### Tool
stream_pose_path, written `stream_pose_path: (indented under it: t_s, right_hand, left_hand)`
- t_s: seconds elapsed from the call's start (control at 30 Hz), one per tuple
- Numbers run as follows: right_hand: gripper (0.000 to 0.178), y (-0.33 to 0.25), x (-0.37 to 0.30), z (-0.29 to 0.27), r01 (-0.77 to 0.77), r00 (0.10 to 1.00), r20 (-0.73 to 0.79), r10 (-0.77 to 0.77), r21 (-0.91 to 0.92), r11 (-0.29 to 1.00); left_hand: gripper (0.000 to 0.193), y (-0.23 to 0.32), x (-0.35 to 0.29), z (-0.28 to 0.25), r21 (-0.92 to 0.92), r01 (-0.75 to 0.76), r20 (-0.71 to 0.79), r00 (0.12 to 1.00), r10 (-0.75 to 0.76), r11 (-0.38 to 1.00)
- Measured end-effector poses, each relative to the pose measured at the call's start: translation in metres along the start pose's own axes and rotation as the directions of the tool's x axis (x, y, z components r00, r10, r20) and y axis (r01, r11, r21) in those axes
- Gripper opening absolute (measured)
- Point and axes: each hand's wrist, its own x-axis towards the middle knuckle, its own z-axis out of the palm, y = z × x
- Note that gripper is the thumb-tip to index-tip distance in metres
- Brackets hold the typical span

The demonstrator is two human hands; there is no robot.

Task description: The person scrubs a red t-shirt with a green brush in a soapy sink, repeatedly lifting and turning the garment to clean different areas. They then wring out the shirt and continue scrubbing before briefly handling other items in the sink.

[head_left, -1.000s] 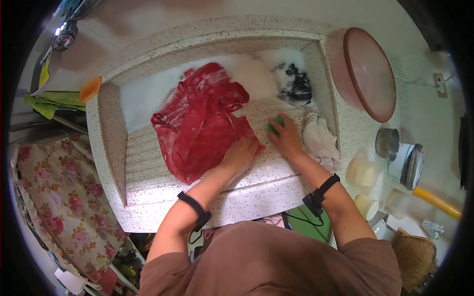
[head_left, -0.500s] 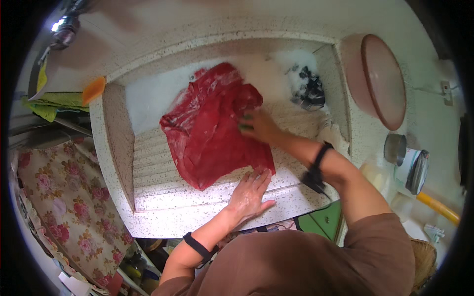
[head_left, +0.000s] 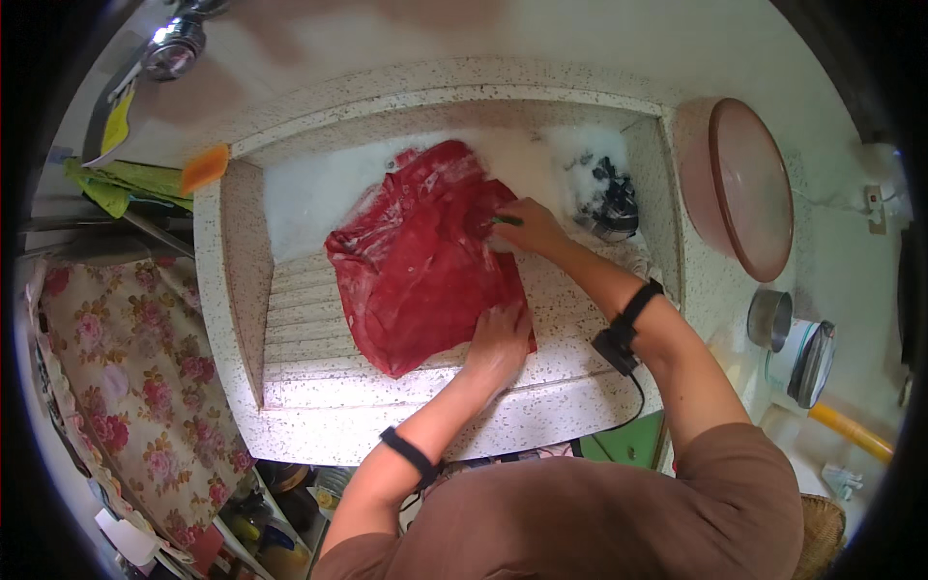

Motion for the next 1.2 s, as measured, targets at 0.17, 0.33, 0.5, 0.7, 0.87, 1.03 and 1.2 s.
stream_pose_path:
  t_s: [0.17,0.33,0.5,0.7,0.87,1.03,1.2]
  right_hand:
    - [0.042,-0.113,-0.073,-0.063,0.162,0.982,0.125,-0.141,-0.186,0.969]
    - [0.035,-0.261,-0.102,-0.074,0.34,0.87,0.28,-0.406,0.256,0.905]
    - [0.021,-0.182,-0.024,-0.038,0.115,0.992,-0.032,-0.121,-0.132,0.984]
    - [0.03,-0.167,-0.057,0.03,0.432,0.853,0.246,-0.46,0.163,0.887]
    - [0.035,-0.156,-0.055,-0.002,0.186,0.982,0.066,-0.177,-0.183,0.965]
    - [0.036,-0.06,-0.023,-0.065,-0.056,0.998,0.018,0.059,-0.163,0.985]
    - [0.033,-0.035,-0.049,-0.064,0.146,0.988,0.103,-0.118,-0.344,0.927]
  left_hand:
    - [0.024,-0.016,-0.019,-0.005,-0.105,0.216,0.244,0.952,-0.185,0.971]
    - [0.007,-0.035,-0.127,-0.06,-0.138,0.203,0.267,0.95,-0.161,0.969]
    - [0.007,-0.066,-0.147,-0.071,-0.113,0.227,0.282,0.941,-0.188,0.967]
    - [0.007,-0.092,-0.15,-0.074,-0.035,0.132,0.29,0.95,-0.117,0.991]
    - [0.007,-0.112,-0.153,-0.103,0.091,0.138,0.485,0.859,-0.165,0.986]
    - [0.025,-0.089,-0.114,-0.107,-0.046,0.447,0.071,0.894,-0.443,0.894]
    - [0.036,-0.082,-0.087,-0.069,0.407,0.322,0.219,0.874,-0.434,0.854]
